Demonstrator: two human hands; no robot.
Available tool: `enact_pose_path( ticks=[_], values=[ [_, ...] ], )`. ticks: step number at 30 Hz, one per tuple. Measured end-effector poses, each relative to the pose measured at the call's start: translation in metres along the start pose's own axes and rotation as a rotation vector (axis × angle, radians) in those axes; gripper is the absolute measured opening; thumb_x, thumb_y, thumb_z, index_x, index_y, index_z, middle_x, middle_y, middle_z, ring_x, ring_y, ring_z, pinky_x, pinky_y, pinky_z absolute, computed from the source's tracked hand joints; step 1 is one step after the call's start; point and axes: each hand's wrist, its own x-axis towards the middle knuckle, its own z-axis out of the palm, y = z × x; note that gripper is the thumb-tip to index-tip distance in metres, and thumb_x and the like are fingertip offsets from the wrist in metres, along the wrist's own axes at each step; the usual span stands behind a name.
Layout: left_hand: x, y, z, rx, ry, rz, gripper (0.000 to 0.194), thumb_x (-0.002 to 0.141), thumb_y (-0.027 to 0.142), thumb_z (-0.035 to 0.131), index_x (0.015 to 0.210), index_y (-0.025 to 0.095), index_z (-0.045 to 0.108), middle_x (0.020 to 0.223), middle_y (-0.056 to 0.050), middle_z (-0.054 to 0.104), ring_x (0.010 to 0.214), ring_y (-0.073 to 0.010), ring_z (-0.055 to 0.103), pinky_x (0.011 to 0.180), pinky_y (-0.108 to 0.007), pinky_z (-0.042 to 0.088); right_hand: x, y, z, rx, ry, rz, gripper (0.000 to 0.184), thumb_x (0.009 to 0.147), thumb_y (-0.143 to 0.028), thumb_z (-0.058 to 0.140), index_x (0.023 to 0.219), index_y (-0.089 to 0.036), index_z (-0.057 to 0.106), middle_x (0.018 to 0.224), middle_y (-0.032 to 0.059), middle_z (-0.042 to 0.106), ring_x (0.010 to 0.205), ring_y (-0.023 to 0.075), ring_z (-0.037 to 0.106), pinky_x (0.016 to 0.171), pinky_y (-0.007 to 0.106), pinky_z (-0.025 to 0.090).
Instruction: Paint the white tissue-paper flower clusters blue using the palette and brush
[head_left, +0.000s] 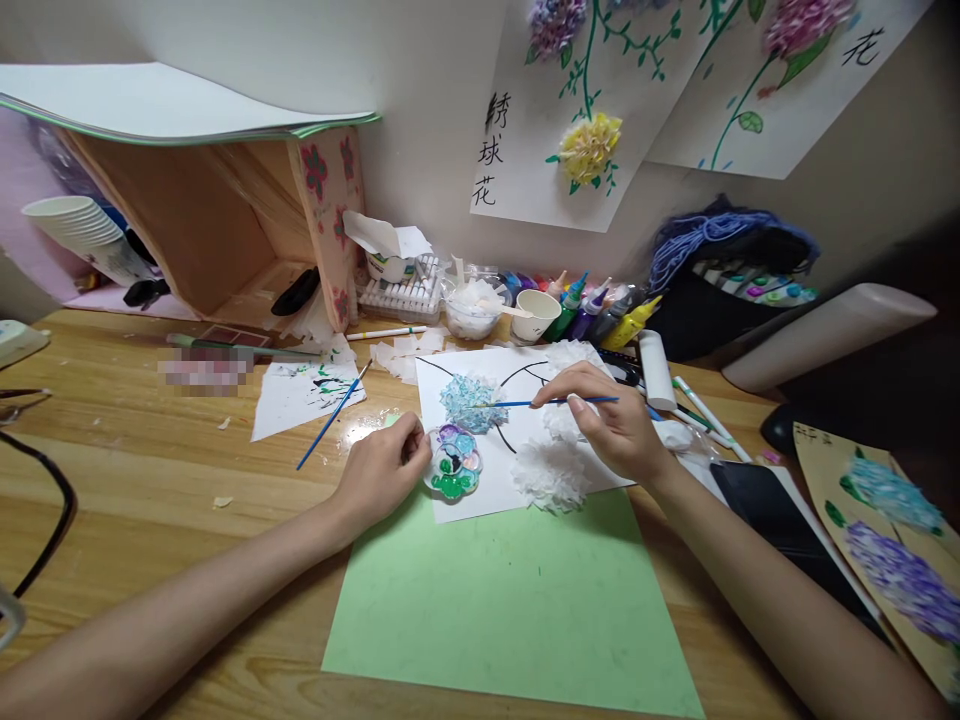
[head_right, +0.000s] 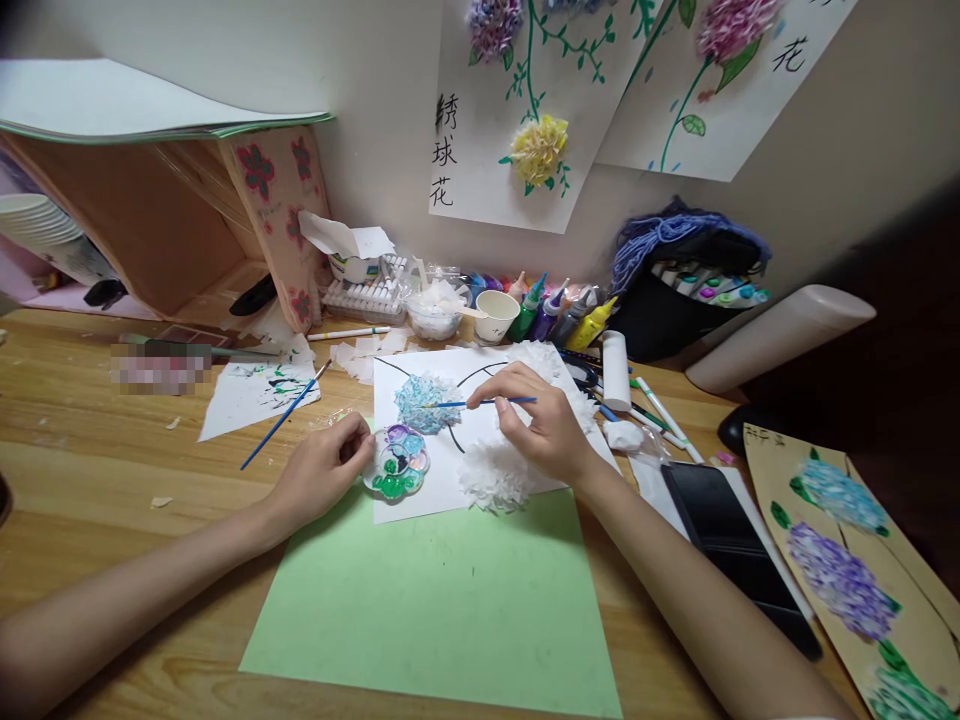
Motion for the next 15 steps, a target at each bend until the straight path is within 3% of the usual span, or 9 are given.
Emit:
enact_pose_path(
  ticks=[15],
  values=[
    [-0.0010, 0.0002, -0.0003, -0.016, 0.011, -0.003, 0.021, 0.090, 0.037, 0.042, 0.075, 0.022, 0.044, 0.070, 0.002, 0.058, 0.065, -0.0164, 0.051, 0.061, -0.028, 0.030, -0.0001, -0.0013, -0.0038, 0.070, 0.024, 0.004, 0.026, 0.095, -0.023, 0.043, 0.091, -0.024, 0.069, 0.084, 0.0028, 0.070, 0.082, 0.0184, 0.061, 0.076, 0.034, 0.048]
  ],
)
